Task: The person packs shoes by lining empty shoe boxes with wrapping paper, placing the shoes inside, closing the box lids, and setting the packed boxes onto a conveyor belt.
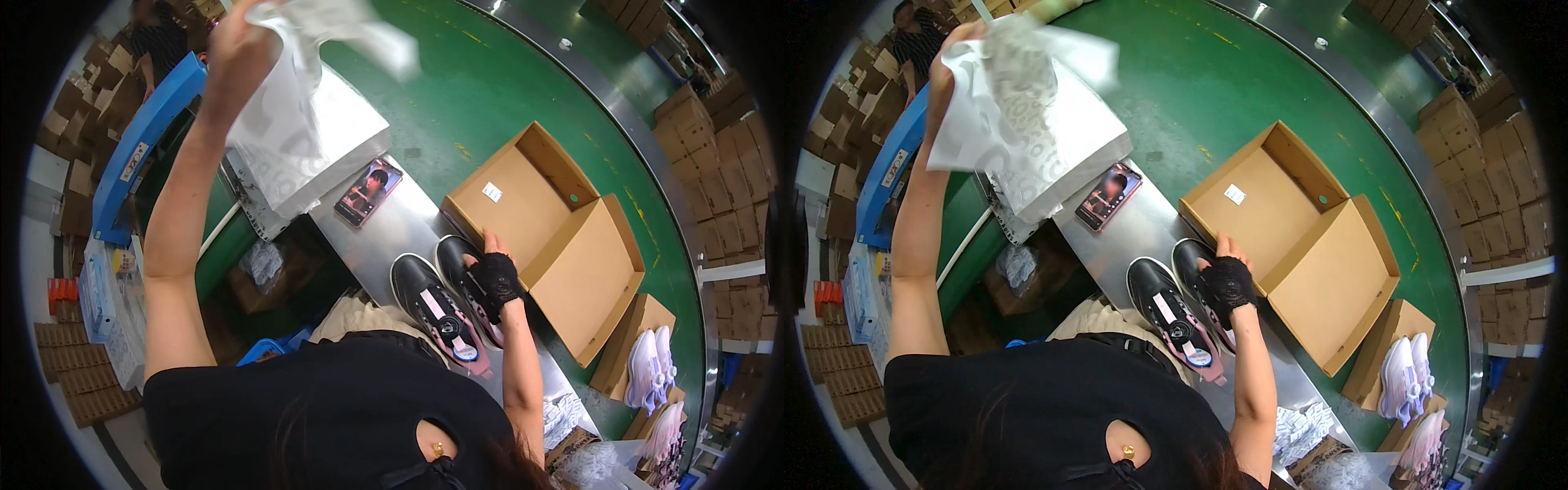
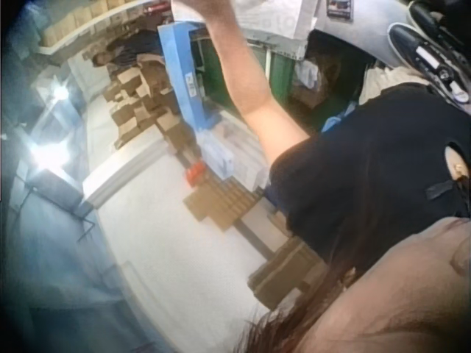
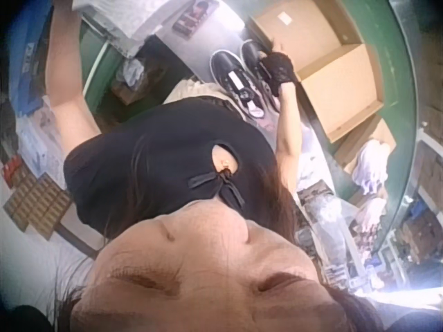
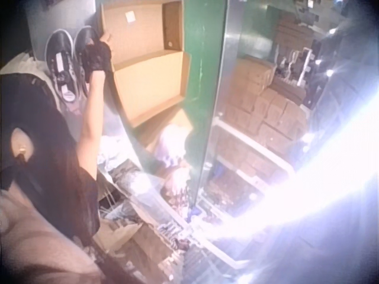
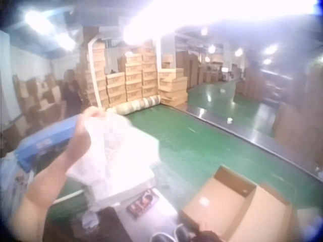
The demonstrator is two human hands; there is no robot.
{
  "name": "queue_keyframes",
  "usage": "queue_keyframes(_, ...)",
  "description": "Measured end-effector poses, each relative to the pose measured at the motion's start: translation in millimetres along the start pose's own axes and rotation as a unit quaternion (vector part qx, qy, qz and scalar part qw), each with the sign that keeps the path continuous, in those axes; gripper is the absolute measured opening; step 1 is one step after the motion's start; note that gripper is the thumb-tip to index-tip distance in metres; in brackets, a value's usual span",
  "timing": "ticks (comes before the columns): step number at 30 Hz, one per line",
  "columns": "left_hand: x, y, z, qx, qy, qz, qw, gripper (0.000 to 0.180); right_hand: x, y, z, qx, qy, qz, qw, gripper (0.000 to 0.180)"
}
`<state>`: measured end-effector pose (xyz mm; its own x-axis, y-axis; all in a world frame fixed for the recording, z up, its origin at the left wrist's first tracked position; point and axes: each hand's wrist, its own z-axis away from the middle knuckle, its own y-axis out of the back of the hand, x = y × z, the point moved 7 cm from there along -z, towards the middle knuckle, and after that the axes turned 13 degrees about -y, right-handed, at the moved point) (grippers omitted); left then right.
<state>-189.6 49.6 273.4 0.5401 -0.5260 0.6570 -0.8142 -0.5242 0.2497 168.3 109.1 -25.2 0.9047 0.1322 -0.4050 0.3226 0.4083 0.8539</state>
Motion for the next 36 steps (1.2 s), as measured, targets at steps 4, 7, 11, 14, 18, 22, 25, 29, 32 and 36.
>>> queue_keyframes(4,65.0,-129.6,-4.2,-0.085,-0.128,0.03,0.988,0.017,-83.6,86.1,65.0,0.095,0.258,-0.27,0.923,0.081)
queue_keyframes(7,113.1,-208.5,-3.0,-0.149,-0.164,0.015,0.975,0.019,-73.4,126.7,86.4,0.072,0.232,-0.519,0.82,0.065)
queue_keyframes(11,141.0,-314.9,6.6,-0.243,-0.074,0.207,0.945,0.03,1.3,165.3,93.9,0.34,0.066,-0.512,0.786,0.031)
queue_keyframes(14,137.4,-330.7,27.0,-0.211,-0.333,0.069,0.917,0.044,81.0,160.9,68.9,0.435,-0.026,-0.624,0.648,0.018)
queue_keyframes(18,49.7,-360.3,78.8,-0.48,-0.288,-0.174,0.81,0.063,204.2,143.5,73.4,0.462,-0.103,-0.727,0.498,0.031)
queue_keyframes(22,-56.4,-332.1,121.9,-0.458,-0.298,-0.301,0.782,0.066,315.4,112.7,119.6,0.577,-0.201,-0.667,0.425,0.029)
queue_keyframes(25,-136.7,-306.6,131.5,-0.495,-0.138,-0.374,0.772,0.068,373.0,92.5,169.6,0.643,-0.322,-0.589,0.369,0.025)
queue_keyframes(29,-221.8,-265.0,117.1,-0.41,0.163,-0.333,0.833,0.084,399.6,76.3,204.7,0.673,-0.332,-0.485,0.449,0.029)
queue_keyframes(32,-258.2,-272.7,114.4,-0.283,0.308,-0.141,0.897,0.087,410.5,71.0,224.6,0.665,-0.355,-0.364,0.547,0.032)
queue_keyframes(36,-285.2,-297.6,147.5,-0.104,0.537,0.16,0.821,0.073,398.3,41.7,225.1,0.416,-0.429,-0.587,0.545,0.029)
